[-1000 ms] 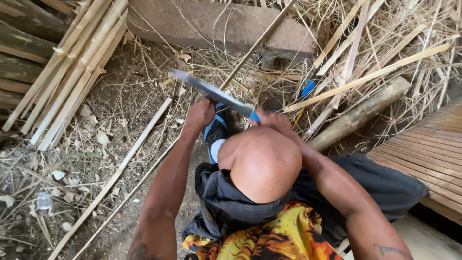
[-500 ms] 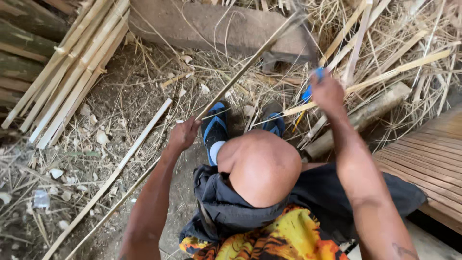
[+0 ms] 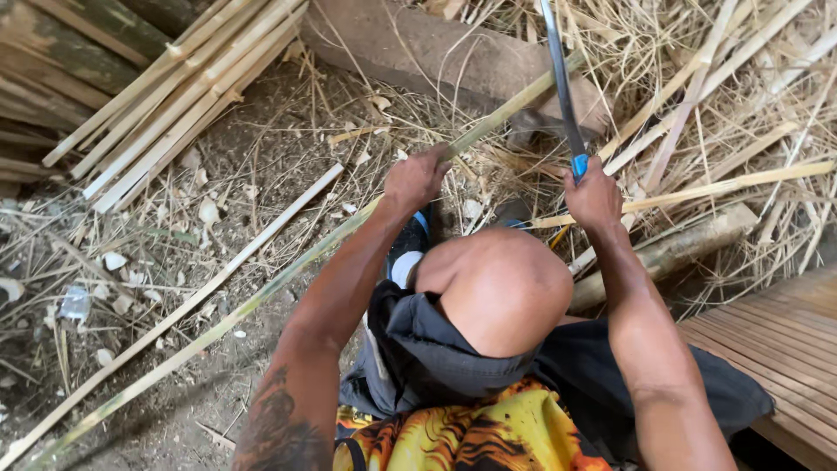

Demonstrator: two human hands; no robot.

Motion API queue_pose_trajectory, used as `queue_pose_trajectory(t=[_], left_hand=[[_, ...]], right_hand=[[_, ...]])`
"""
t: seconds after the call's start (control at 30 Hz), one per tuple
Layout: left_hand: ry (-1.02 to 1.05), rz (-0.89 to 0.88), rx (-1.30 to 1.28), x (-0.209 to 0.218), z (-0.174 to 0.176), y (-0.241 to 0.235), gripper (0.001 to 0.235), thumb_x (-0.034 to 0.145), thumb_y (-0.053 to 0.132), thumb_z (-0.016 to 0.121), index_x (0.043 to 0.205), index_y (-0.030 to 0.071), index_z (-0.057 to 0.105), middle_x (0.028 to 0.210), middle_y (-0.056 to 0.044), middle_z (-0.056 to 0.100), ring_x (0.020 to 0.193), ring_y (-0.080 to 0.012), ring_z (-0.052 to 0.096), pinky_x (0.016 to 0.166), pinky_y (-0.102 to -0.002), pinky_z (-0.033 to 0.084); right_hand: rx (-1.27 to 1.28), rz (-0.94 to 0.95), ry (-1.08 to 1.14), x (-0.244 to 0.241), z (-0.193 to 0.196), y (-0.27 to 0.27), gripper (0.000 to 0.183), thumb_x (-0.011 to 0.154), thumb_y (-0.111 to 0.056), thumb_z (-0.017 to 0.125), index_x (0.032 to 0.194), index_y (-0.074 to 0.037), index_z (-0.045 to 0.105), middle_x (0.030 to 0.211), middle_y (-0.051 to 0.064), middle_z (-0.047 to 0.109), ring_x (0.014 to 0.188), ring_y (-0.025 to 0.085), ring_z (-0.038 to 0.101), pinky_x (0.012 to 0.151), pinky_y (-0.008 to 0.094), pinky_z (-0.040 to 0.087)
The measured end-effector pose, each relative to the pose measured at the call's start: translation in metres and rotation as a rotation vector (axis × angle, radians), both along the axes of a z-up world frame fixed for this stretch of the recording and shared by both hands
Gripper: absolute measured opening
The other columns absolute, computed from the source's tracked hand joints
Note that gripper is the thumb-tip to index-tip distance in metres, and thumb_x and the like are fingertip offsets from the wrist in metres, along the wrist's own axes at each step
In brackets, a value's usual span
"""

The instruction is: The person sits on the ground and uses a machete to split long bamboo poles into thin strips. They repeatedly strike the bamboo against a brick to separate the layers and then set the finished strips aside.

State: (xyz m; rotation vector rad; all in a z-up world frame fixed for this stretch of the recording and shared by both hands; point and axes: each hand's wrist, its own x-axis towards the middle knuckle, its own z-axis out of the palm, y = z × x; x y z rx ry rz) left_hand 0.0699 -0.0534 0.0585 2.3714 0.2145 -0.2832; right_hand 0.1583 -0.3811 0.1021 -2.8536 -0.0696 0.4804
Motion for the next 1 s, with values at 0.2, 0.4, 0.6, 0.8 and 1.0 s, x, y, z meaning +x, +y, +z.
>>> queue_pose_trajectory(t=[0.2,0.4,0.6,0.8,1.0], left_hand=[[0.189,-0.020,0.160,-0.021,0.068,0.016,0.044,0.106,0.045,0.049,0.142,0.023,0.055,0.095,-0.021,0.074,0.085,-0.0415,0.073,0.071,-0.055,0.059],[0.166,0.008,0.250,-0.079,0.040,0.075,0.042,0.107,0.048,0.051,0.139,0.021,0.058,0.097,-0.019,0.075,0.085,-0.0364,0.074,0.071,-0.050,0.058],[0.748,-0.165,0.395,-0.192,-0.040,0.189,0.044,0.102,0.062,0.050,0.127,0.031,0.069,0.098,-0.004,0.072,0.086,-0.0204,0.070,0.079,-0.041,0.058],[0.524,0.260,0.050,-0.194,-0.040,0.141,0.050,0.103,0.063,0.049,0.128,0.022,0.062,0.105,-0.009,0.076,0.087,-0.0275,0.076,0.076,-0.045,0.063],[0.469,0.143,0.094,-0.162,-0.006,0.137,0.043,0.099,0.058,0.053,0.131,0.031,0.063,0.108,-0.009,0.074,0.095,-0.0304,0.073,0.078,-0.047,0.059]], right_hand=[[0.083,0.067,0.001,-0.007,-0.002,0.012,0.039,0.100,-0.036,0.064,0.116,0.000,0.059,0.097,0.033,0.069,0.096,0.053,0.066,0.086,0.059,0.051],[0.111,0.240,0.017,-0.028,-0.016,0.046,0.032,0.097,-0.031,0.064,0.112,-0.004,0.061,0.096,0.029,0.070,0.094,0.051,0.066,0.081,0.058,0.052],[0.098,0.425,0.153,-0.073,0.001,0.093,0.031,0.096,-0.033,0.065,0.110,-0.006,0.061,0.092,0.027,0.070,0.091,0.049,0.067,0.078,0.058,0.052],[0.069,0.487,0.211,-0.084,0.016,0.148,0.032,0.095,-0.034,0.066,0.110,-0.007,0.060,0.088,0.026,0.070,0.087,0.049,0.067,0.076,0.058,0.052],[0.047,0.514,0.219,-0.081,0.027,0.170,0.033,0.094,-0.036,0.068,0.111,-0.008,0.058,0.084,0.025,0.069,0.083,0.048,0.068,0.073,0.057,0.052]])
